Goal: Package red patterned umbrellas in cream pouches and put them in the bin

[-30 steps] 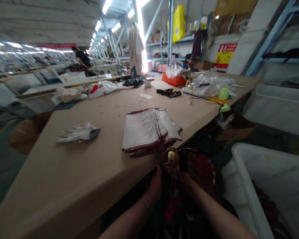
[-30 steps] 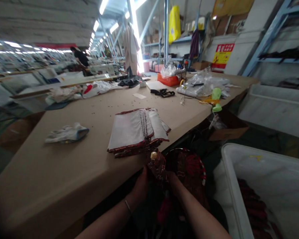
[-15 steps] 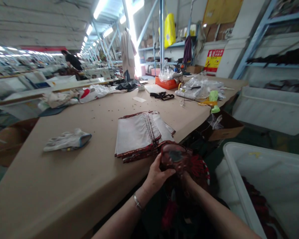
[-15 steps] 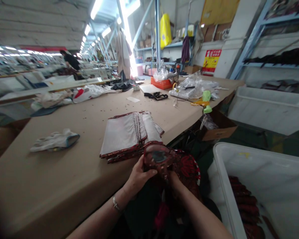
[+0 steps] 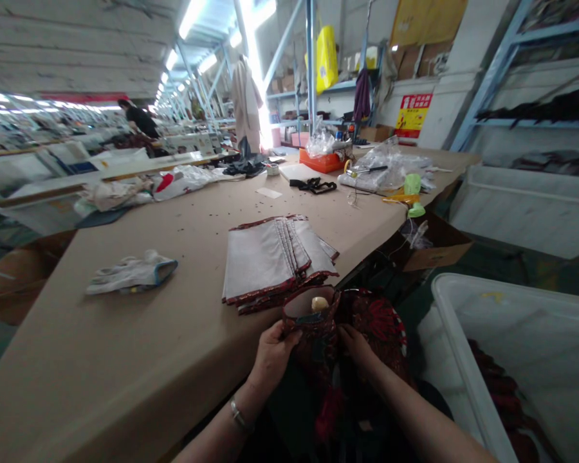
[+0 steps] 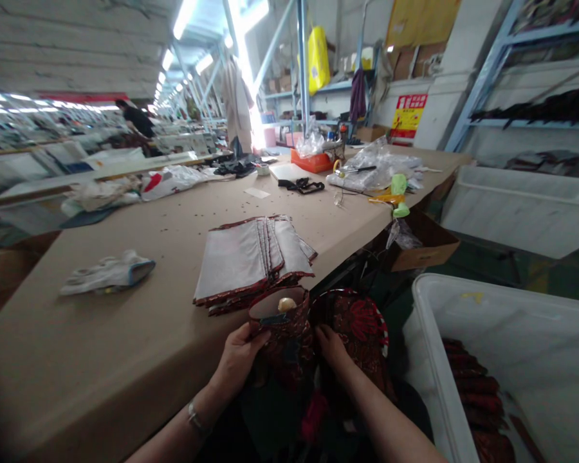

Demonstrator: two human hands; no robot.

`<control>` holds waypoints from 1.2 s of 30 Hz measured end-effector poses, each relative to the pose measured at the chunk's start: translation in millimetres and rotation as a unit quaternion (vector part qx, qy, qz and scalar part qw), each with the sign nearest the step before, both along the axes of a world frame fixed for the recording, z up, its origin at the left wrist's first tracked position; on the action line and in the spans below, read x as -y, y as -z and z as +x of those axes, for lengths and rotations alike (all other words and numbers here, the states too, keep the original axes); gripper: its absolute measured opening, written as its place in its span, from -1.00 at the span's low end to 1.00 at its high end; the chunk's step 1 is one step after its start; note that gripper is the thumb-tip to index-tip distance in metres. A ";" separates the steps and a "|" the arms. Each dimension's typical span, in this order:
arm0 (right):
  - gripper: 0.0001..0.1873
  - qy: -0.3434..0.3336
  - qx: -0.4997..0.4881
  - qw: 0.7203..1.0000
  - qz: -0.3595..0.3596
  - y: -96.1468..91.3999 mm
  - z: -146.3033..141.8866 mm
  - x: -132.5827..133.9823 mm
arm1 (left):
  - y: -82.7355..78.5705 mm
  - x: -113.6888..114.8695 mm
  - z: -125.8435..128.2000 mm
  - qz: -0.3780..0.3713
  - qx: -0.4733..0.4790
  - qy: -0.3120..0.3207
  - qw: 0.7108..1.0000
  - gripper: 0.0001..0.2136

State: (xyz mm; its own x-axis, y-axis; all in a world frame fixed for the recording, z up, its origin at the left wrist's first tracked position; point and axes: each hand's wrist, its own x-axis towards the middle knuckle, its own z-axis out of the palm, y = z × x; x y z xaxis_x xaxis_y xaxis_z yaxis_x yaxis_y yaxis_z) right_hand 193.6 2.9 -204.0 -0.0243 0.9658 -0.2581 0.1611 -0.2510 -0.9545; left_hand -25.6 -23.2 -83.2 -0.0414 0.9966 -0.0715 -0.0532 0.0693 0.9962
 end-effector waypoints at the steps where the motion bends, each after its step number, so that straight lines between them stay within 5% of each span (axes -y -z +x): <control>1: -0.47 -0.003 -0.004 1.000 0.008 -4.4 3.5 1.6 | -1.7 3.9 -7.6 -0.004 0.001 -0.015 1.000 -0.79; 5: -0.32 -0.102 -0.102 0.984 0.101 -44.6 6.9 -4.1 | -27.2 6.4 -25.2 0.032 -0.011 -0.025 0.999 -0.77; 9: -0.38 -0.204 -0.204 0.948 0.132 -117.7 -8.2 -28.0 | -86.5 -11.3 -19.1 0.128 -0.051 0.030 0.990 -0.87; 11: -0.49 -0.174 -0.221 0.946 0.162 -160.8 -14.4 -37.2 | -119.8 -19.7 -16.4 0.173 -0.066 0.025 0.982 -0.90; 14: -0.64 -0.034 -0.274 0.932 0.235 -223.3 -8.9 -40.5 | -156.3 -27.2 -21.6 0.273 -0.068 -0.012 0.960 -0.89; 16: -0.70 0.037 -0.282 0.931 0.229 -253.9 6.6 -37.7 | -164.9 -28.6 -32.2 0.310 -0.075 -0.037 0.947 -0.86; 18: -0.71 0.071 -0.245 0.947 0.194 -265.5 28.6 -33.5 | -159.8 -27.2 -48.0 0.296 -0.097 -0.064 0.948 -0.86; 20: -0.68 0.094 -0.166 0.969 0.159 -252.5 52.6 -28.5 | -144.9 -23.3 -67.6 0.256 -0.130 -0.094 0.953 -0.85; 22: -0.63 0.117 -0.065 0.983 0.126 -216.1 75.2 -21.8 | -126.2 -17.4 -88.0 0.214 -0.166 -0.124 0.955 -0.84; 27: -0.56 0.152 0.175 0.973 0.016 -79.3 118.1 4.6 | -91.3 -4.0 -121.7 0.159 -0.194 -0.190 0.949 -0.83; 30: -0.64 0.126 0.256 0.958 0.009 -14.4 134.2 15.9 | -79.8 -6.0 -127.6 0.162 -0.243 -0.206 0.934 -0.84; 33: -0.49 0.137 0.284 0.949 0.010 16.0 141.5 16.6 | -70.4 -14.2 -128.5 0.215 -0.318 -0.193 0.903 -0.85; 36: -0.30 0.126 0.306 0.943 0.039 16.8 138.5 12.6 | -62.5 -21.7 -125.8 0.259 -0.387 -0.142 0.873 -0.81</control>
State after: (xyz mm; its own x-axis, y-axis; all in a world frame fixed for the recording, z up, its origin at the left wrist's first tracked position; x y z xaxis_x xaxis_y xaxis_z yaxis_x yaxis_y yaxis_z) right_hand 332.1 -9.7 -220.8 0.3386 0.9377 -0.0775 0.6317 -0.2875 -0.7199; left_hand -151.4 -1.6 -20.8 -0.1281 0.8283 0.5455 0.7089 -0.3082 0.6345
